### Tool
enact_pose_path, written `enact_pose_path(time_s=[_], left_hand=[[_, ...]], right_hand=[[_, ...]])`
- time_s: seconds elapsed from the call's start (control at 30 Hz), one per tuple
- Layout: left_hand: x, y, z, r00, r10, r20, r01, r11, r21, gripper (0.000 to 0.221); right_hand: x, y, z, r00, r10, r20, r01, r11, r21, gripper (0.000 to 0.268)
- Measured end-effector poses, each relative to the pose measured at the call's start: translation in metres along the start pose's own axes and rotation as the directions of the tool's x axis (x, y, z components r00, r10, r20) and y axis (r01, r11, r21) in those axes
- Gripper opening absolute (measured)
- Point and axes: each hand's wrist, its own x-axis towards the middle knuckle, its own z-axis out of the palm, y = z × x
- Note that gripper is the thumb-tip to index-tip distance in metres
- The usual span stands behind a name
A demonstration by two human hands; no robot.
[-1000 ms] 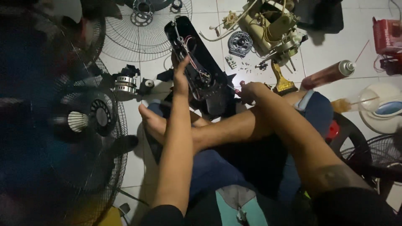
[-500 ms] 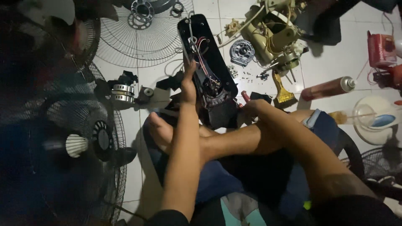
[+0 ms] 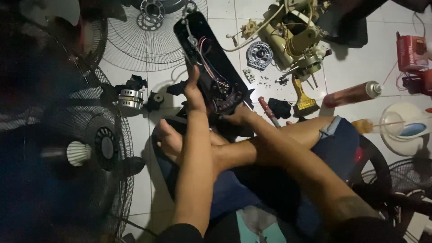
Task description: Repairing an electric fan by disassembling the housing and handling internal components
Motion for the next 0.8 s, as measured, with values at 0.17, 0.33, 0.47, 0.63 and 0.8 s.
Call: enact_pose_path(time_s=[0.17,0.33,0.47,0.63,0.8], left_hand=[[0.009,-0.01,-0.041,0.999,-0.048,-0.008,0.048,0.998,0.029,0.056],[0.018,-0.027,-0.069,0.997,-0.072,-0.029,0.074,0.996,0.059,0.061],[0.018,-0.039,-0.068,0.999,-0.049,-0.014,0.05,0.997,0.054,0.056],[0.02,-0.053,-0.077,0.998,-0.013,0.054,0.003,0.981,0.192,0.06],[-0.041,-0.026,-0.019,0.997,-0.032,0.068,0.01,0.953,0.302,0.074]], right_hand=[[0.088,0.046,0.055,0.997,0.013,-0.07,-0.035,0.947,-0.321,0.137],[0.041,0.014,0.03,0.916,0.267,-0.299,-0.214,0.956,0.2,0.072],[0.059,0.053,0.018,0.984,-0.027,-0.176,0.008,0.994,-0.108,0.124],[0.029,0.092,-0.027,0.883,-0.054,-0.466,0.133,0.982,0.137,0.081],[-0.102,0.047,-0.073,0.531,-0.159,-0.832,0.564,0.799,0.207,0.086]])
